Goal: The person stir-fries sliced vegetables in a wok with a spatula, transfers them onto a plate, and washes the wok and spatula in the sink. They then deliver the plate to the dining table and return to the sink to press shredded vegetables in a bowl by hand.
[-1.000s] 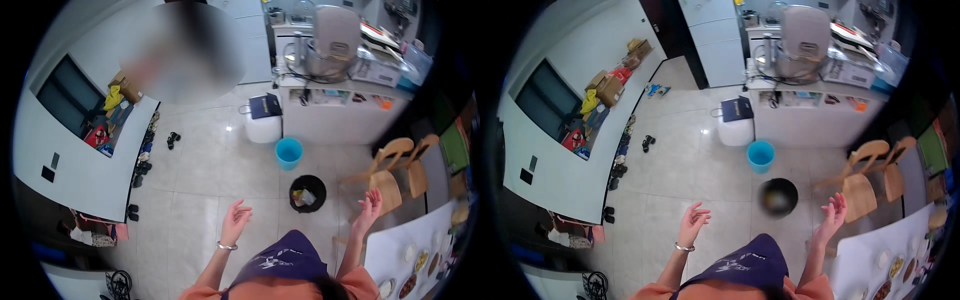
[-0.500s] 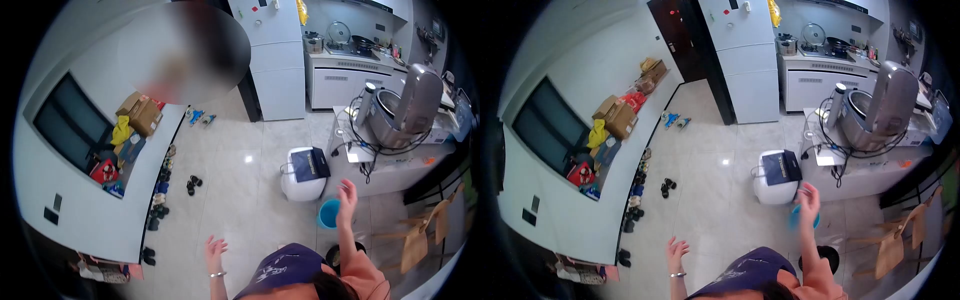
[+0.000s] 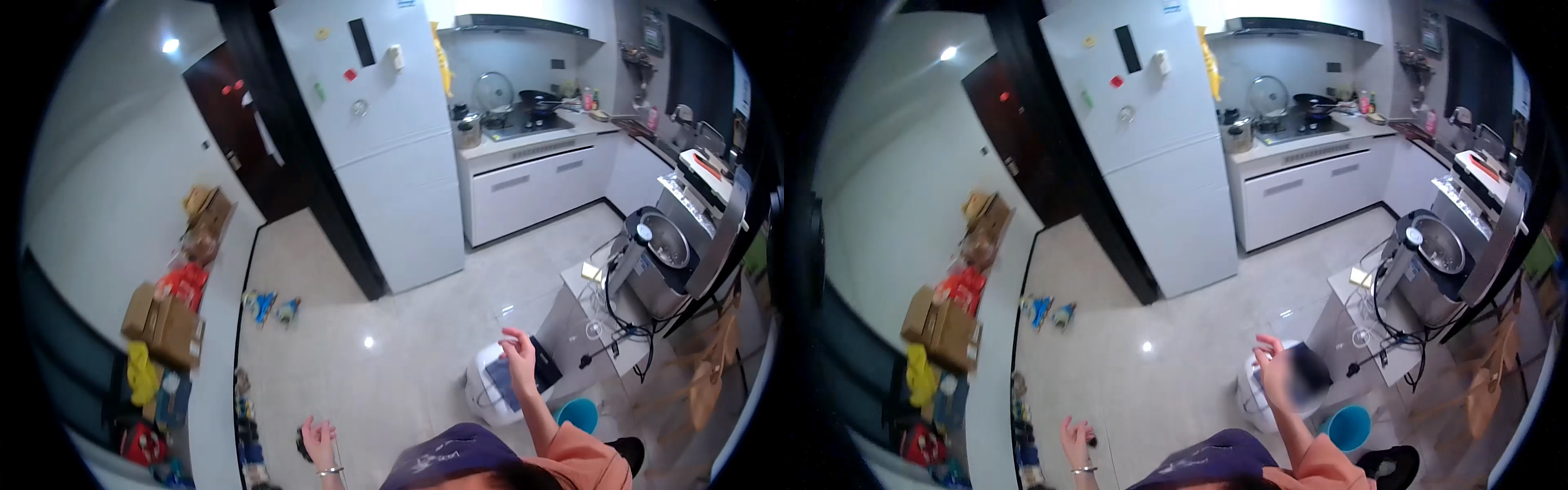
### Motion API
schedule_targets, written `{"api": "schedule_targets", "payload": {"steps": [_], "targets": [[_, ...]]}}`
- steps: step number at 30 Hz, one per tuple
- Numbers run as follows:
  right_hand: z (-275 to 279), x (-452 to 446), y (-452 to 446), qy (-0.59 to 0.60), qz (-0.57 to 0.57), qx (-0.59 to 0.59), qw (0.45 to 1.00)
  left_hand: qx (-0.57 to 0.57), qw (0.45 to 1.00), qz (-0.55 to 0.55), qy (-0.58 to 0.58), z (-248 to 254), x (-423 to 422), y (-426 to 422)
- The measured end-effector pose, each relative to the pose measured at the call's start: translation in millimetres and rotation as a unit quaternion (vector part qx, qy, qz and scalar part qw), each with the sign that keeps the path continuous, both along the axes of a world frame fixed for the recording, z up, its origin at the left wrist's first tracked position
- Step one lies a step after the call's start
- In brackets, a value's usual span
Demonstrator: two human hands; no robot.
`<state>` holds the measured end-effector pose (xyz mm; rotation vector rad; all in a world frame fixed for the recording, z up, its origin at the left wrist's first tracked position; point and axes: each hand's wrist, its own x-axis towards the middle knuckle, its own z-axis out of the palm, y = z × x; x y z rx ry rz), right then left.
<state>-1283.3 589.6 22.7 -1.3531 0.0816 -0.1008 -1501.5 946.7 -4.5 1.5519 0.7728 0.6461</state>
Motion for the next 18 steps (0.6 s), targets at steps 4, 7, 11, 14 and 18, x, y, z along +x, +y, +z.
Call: {"api": "schedule_targets", "payload": {"steps": [4, 7, 11, 14, 18], "targets": [[-3, 56, 7, 0.014, -0.093, -0.015, 0.995, 0.032, 0.990, -0.138, -0.006, 55, 189, 30], [-24, 109, 9, 0.011, -0.179, -0.035, 0.983, 0.025, 0.957, -0.283, -0.062, 49, 302, 23], [-48, 206, 19, 0.047, -0.205, -0.010, 0.978, -0.065, 0.941, -0.323, -0.070, 9, 414, 6], [-33, 296, 24, 0.038, -0.196, 0.017, 0.980, -0.120, 0.939, -0.323, -0.003, -26, 491, 0], [13, 408, 31, -0.051, -0.203, 0.010, 0.978, -0.091, 0.915, -0.391, 0.040, -14, 593, -14]]}}
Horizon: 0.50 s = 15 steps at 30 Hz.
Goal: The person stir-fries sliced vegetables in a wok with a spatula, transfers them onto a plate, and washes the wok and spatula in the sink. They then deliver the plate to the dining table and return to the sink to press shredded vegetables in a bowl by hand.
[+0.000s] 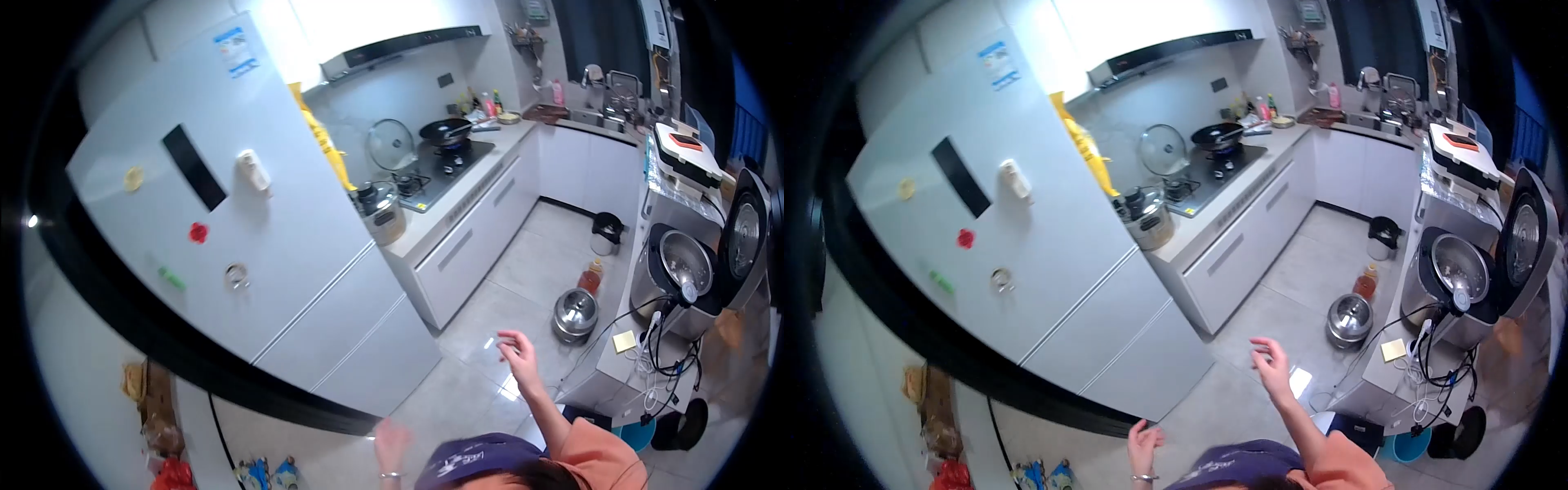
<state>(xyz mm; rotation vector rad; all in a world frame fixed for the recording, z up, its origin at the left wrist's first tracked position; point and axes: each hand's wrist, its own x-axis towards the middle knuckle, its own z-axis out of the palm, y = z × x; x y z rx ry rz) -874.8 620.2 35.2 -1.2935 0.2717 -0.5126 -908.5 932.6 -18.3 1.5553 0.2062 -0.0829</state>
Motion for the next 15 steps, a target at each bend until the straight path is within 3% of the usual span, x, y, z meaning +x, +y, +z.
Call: {"api": "schedule_targets", "payload": {"steps": [4, 8, 12, 15], "targets": [[26, 85, -10, -0.041, 0.010, -0.053, 0.998, 0.035, 0.997, -0.059, -0.017, 13, 115, -18], [14, 177, -49, -0.038, -0.024, -0.107, 0.993, 0.037, 0.994, -0.105, -0.011, -13, 231, -62], [-10, 273, -109, -0.003, -0.073, -0.130, 0.989, 0.042, 0.976, -0.211, 0.022, -34, 350, -150], [-14, 311, -165, 0.034, -0.108, -0.094, 0.989, -0.042, 0.943, -0.325, 0.056, 7, 421, -243]]}}
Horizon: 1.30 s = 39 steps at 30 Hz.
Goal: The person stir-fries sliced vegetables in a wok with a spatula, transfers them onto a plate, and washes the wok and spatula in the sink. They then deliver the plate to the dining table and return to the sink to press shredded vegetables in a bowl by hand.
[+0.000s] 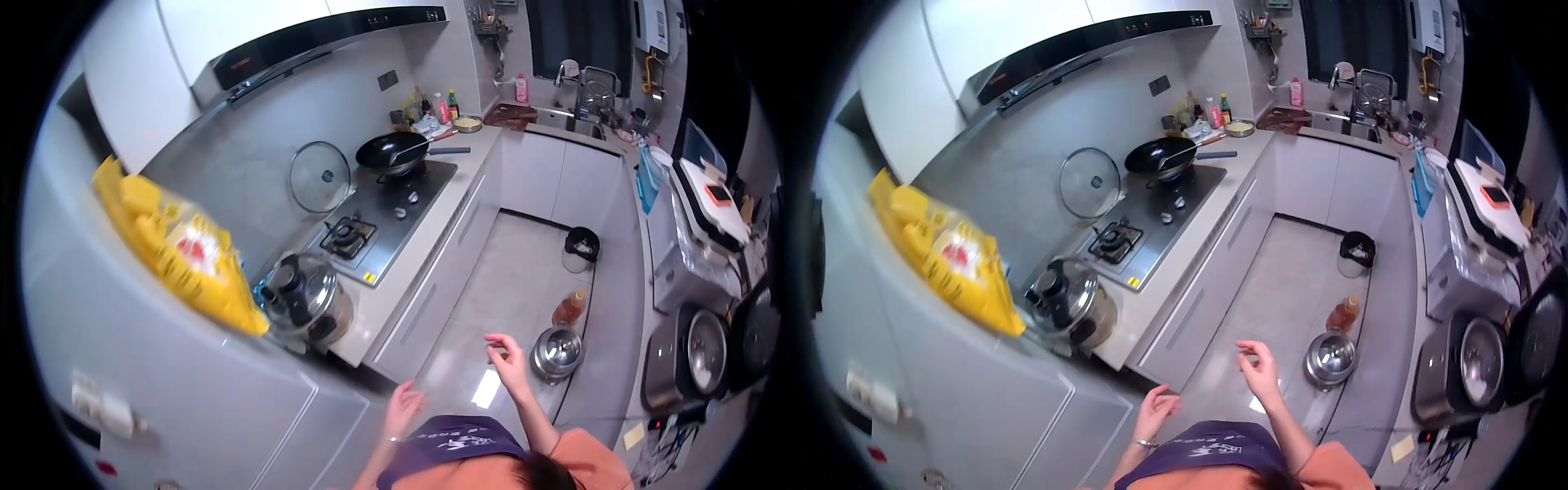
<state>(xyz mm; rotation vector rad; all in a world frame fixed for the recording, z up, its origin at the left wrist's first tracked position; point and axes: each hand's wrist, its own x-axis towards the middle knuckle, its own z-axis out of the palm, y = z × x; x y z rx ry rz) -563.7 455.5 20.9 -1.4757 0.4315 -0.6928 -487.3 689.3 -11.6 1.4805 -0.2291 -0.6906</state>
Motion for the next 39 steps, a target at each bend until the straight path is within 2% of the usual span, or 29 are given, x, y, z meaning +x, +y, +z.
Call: {"api": "schedule_targets", "payload": {"steps": [1, 3, 4, 6, 7, 8, 11, 15, 16, 17, 20, 21, 23, 24, 29, 32, 35, 37, 39], "targets": [[-1, 7, -22, 0.008, -0.030, 0.004, 1.000, -0.003, 1.000, -0.001, 0.003, 9, 26, -31], [-5, 11, -66, 0.047, -0.101, 0.007, 0.994, 0.003, 0.996, -0.092, 0.011, 18, 67, -87], [-18, 8, -93, 0.077, -0.128, -0.004, 0.989, 0.004, 0.996, -0.093, 0.014, 18, 87, -115], [-34, 4, -140, 0.096, -0.197, 0.019, 0.975, -0.012, 0.983, -0.183, -0.011, 9, 125, -170], [-48, 3, -163, 0.110, -0.239, 0.019, 0.965, -0.012, 0.983, -0.181, -0.007, 8, 142, -199], [-55, 0, -188, 0.115, -0.243, 0.068, 0.961, -0.012, 0.980, -0.196, -0.009, 9, 157, -226], [-93, 13, -271, 0.153, -0.296, 0.055, 0.941, -0.026, 0.981, -0.193, 0.000, -11, 199, -302], [-72, 83, -402, 0.153, -0.244, 0.047, 0.956, -0.027, 0.990, -0.131, 0.055, -14, 241, -398], [-80, 108, -442, 0.135, -0.231, -0.042, 0.963, -0.025, 0.991, -0.118, 0.059, -14, 252, -419], [-84, 130, -483, 0.158, -0.206, -0.055, 0.964, -0.042, 0.991, -0.107, 0.073, -12, 264, -441], [-14, 232, -547, 0.127, -0.143, -0.092, 0.977, -0.066, 0.991, -0.079, 0.085, -5, 302, -500], [0, 263, -564, 0.118, -0.126, -0.124, 0.977, -0.073, 0.993, -0.052, 0.077, -2, 314, -516], [14, 320, -596, 0.117, -0.078, -0.107, 0.984, -0.090, 0.991, -0.051, 0.083, 3, 339, -545], [17, 348, -607, 0.091, -0.064, -0.143, 0.984, -0.080, 0.993, -0.039, 0.082, 0, 352, -559], [2, 466, -650, 0.039, 0.000, -0.193, 0.981, -0.034, 0.995, -0.045, 0.081, -53, 420, -642], [-7, 507, -680, 0.085, 0.039, -0.210, 0.973, -0.038, 0.985, -0.053, 0.159, -62, 460, -707], [-11, 549, -729, 0.098, 0.068, -0.223, 0.968, -0.076, 0.987, -0.052, 0.132, -44, 502, -765], [-22, 565, -766, 0.155, 0.096, -0.205, 0.962, -0.056, 0.987, -0.039, 0.145, -41, 523, -793], [-36, 593, -806, 0.149, 0.096, -0.219, 0.959, -0.058, 0.990, -0.023, 0.127, -31, 549, -826]]}}
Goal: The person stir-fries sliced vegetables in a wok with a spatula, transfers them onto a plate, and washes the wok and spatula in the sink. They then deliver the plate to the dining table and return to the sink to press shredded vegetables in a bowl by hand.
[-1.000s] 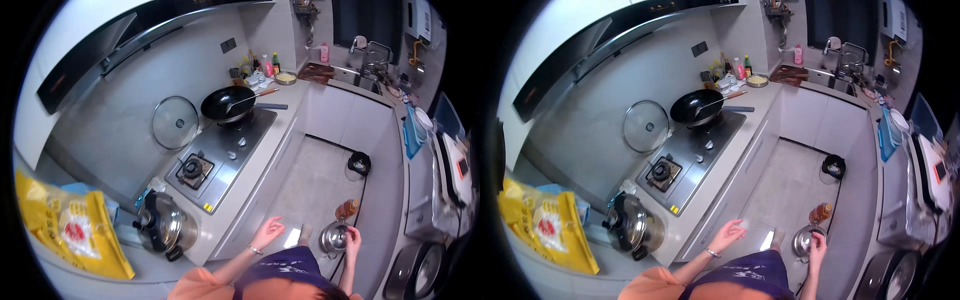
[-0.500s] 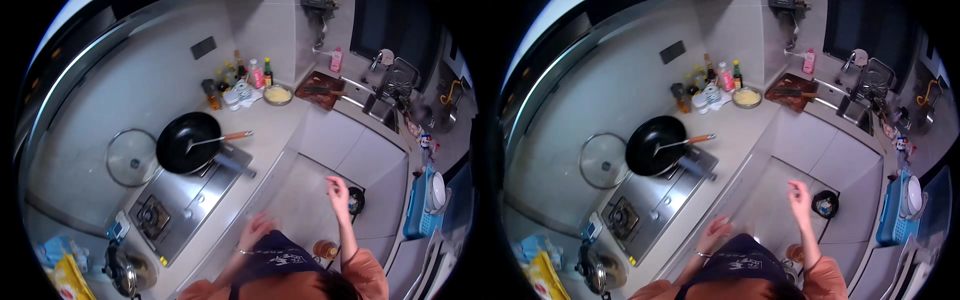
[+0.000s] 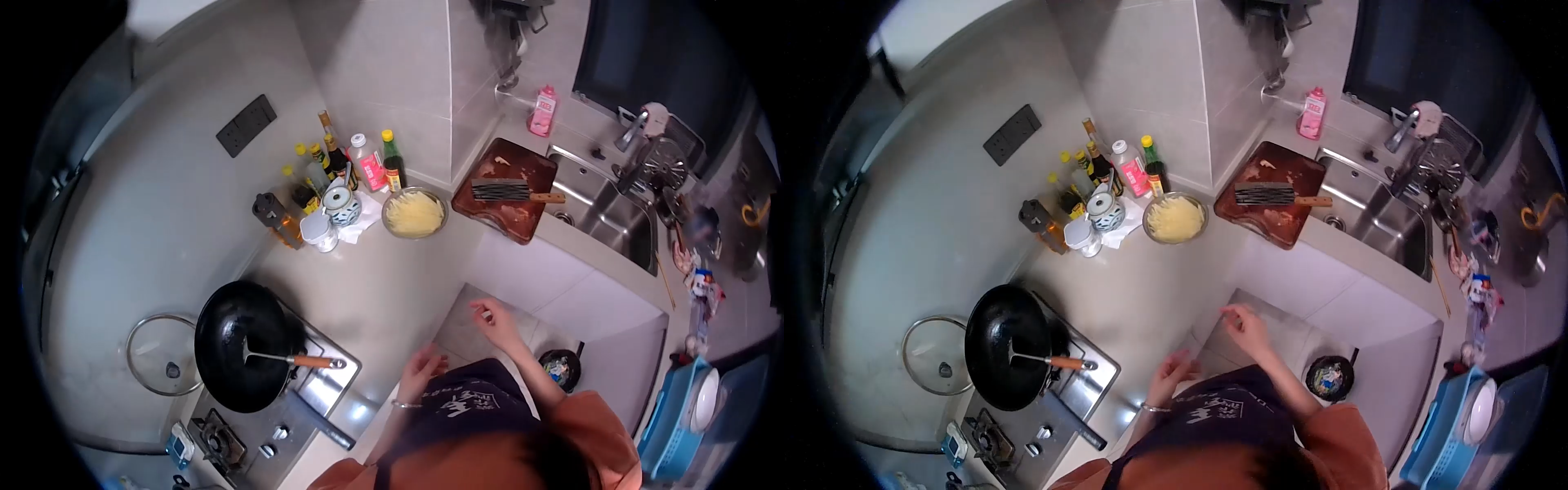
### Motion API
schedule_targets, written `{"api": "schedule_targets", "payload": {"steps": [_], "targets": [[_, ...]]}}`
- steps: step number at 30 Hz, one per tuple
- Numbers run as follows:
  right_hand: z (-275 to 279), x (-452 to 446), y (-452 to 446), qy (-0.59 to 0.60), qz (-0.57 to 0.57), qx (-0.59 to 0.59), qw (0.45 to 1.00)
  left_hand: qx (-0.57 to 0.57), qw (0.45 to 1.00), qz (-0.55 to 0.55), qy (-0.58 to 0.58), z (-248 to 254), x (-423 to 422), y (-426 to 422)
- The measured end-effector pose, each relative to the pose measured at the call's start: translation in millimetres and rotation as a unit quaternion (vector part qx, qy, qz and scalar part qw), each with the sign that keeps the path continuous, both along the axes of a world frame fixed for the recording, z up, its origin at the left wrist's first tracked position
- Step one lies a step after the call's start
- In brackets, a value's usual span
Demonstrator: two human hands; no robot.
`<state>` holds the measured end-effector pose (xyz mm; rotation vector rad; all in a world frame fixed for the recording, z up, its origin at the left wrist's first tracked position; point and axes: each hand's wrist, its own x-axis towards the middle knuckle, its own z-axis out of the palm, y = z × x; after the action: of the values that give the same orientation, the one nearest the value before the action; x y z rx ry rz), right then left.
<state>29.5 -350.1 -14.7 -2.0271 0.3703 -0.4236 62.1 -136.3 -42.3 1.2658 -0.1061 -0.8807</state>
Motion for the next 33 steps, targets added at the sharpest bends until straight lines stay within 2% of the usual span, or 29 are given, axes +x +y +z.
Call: {"api": "schedule_targets", "payload": {"steps": [2, 4, 6, 8, 11, 13, 14, 16, 18, 20, 22, 27, 31, 33], "targets": [[-14, 30, -36, -0.018, -0.006, -0.043, 0.999, 0.018, 1.000, 0.022, 0.004, -8, 27, -29], [-25, 72, -71, -0.003, 0.009, -0.035, 0.999, 0.019, 0.998, 0.053, -0.036, -36, 62, -57], [-31, 122, -100, -0.014, 0.031, -0.095, 0.995, 0.033, 0.985, 0.170, -0.026, -24, 96, -94], [-33, 176, -117, -0.043, 0.046, -0.045, 0.997, 0.036, 0.973, 0.223, -0.037, -34, 140, -121], [-36, 249, -131, -0.050, 0.087, -0.081, 0.992, 0.035, 0.949, 0.314, 0.012, -35, 193, -151], [-41, 286, -129, 0.004, 0.132, -0.177, 0.975, 0.018, 0.942, 0.335, 0.032, -41, 220, -163], [-46, 301, -125, 0.007, 0.144, -0.173, 0.974, -0.001, 0.937, 0.346, 0.048, -45, 230, -166], [-48, 322, -115, 0.136, 0.190, -0.221, 0.947, -0.014, 0.933, 0.354, 0.057, -46, 241, -170], [-42, 326, -105, 0.157, 0.210, -0.236, 0.936, 0.045, 0.941, 0.334, 0.032, -47, 246, -172], [-41, 328, -97, 0.176, 0.227, -0.251, 0.925, 0.042, 0.943, 0.328, 0.037, -50, 253, -169], [-51, 325, -89, 0.181, 0.242, -0.366, 0.880, 0.042, 0.946, 0.318, 0.046, -53, 254, -167], [-65, 326, -100, 0.171, 0.258, -0.331, 0.891, 0.023, 0.947, 0.316, 0.057, -59, 264, -161], [-62, 320, -100, 0.107, 0.243, -0.270, 0.926, 0.015, 0.952, 0.297, 0.077, -50, 267, -162], [-58, 317, -97, 0.087, 0.225, -0.250, 0.938, -0.006, 0.957, 0.286, 0.047, -44, 265, -166]]}}
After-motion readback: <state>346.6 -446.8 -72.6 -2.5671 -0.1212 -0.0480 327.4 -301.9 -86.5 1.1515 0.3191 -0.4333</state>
